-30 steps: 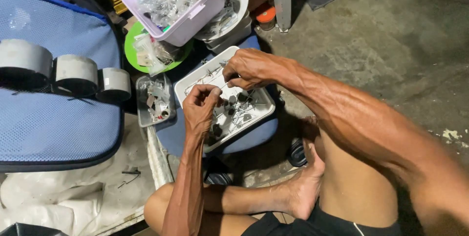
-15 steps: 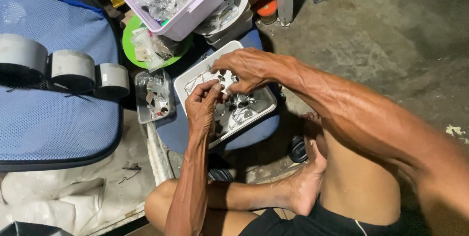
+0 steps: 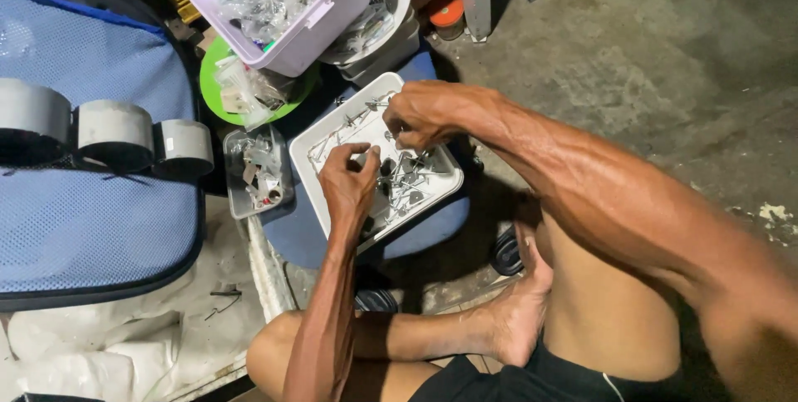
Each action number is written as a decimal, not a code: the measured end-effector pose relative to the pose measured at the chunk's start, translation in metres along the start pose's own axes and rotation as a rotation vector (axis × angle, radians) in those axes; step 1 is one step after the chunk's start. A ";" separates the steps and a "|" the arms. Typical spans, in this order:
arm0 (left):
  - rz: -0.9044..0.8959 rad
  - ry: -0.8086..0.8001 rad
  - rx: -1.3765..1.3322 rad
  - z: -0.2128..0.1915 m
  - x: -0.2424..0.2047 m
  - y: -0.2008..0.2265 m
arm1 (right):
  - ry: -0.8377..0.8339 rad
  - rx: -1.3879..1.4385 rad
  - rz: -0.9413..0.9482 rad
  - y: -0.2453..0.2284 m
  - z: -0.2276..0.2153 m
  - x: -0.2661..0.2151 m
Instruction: The person sits cross-legged on the floor with a white tray on a chair seat, picks small metal components from the tray, and fits them together by hand one at a time, placing the assembled pieces back onto the tray.
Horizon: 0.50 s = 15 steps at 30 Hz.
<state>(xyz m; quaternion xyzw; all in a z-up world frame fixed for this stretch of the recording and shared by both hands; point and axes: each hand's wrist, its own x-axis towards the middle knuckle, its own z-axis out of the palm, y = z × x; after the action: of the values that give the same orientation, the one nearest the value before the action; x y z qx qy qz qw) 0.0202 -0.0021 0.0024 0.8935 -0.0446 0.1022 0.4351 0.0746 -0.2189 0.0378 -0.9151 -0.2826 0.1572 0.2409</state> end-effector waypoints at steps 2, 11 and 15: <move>0.044 0.000 0.044 0.020 0.015 -0.022 | 0.062 -0.076 0.032 0.000 -0.007 0.002; 0.025 -0.040 -0.007 0.034 0.029 -0.035 | 0.084 -0.118 0.081 0.010 0.003 0.001; 0.001 0.000 -0.209 0.010 0.005 0.008 | 0.136 0.154 -0.056 -0.030 -0.019 -0.026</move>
<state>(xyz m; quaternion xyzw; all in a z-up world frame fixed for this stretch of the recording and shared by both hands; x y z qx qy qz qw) 0.0253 -0.0142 0.0036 0.8431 -0.0554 0.0972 0.5259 0.0484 -0.2193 0.0732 -0.8942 -0.2784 0.1090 0.3333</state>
